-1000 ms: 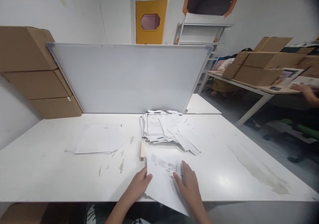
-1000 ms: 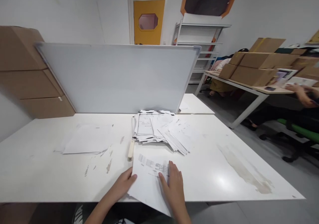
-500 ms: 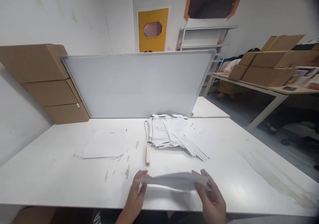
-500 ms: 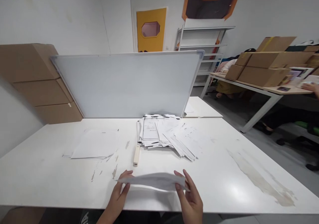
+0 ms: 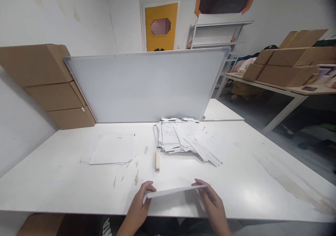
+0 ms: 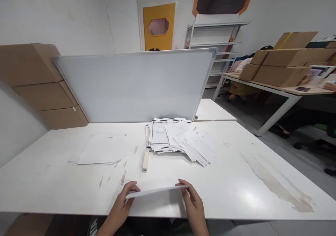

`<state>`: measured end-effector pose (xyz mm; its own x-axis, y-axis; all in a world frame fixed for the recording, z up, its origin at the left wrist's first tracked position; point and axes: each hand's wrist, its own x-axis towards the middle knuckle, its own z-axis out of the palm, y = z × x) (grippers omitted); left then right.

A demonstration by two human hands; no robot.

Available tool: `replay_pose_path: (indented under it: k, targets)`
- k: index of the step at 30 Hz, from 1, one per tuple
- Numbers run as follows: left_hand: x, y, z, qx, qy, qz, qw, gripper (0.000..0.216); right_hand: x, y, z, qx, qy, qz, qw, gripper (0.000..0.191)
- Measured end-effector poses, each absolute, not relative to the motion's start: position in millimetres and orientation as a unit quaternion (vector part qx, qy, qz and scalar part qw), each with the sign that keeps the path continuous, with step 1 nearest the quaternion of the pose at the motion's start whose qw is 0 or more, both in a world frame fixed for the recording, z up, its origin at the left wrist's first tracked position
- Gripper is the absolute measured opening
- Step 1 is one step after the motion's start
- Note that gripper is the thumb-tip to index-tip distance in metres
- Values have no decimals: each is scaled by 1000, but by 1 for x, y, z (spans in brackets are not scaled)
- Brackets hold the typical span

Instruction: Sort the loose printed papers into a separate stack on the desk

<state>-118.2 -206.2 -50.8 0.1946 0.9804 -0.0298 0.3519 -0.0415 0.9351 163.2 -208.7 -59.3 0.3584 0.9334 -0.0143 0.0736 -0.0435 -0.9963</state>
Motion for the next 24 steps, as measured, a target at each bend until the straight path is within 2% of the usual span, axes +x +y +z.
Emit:
replay_pose_path:
  k: [5,9,13,19,24]
  targets:
    - [-132,-211,-30,598,588,294,458,61,156,-200,-38,-576,-399,516,493,41]
    - [-137,-207,-22,606,648,200,416,75,156,-192,-46,-544,-391,590,450,29]
    - [-132,-201,-24,636,652,165,379,65,158,-194,-55,-533,-333,646,433,30]
    - [-116,-198,-15,715,610,152,307,57,177,-196,-46,-581,-320,590,459,35]
    - [-103,-194,-9,743,583,157,289,50,191,-201,-47,-571,-299,609,462,39]
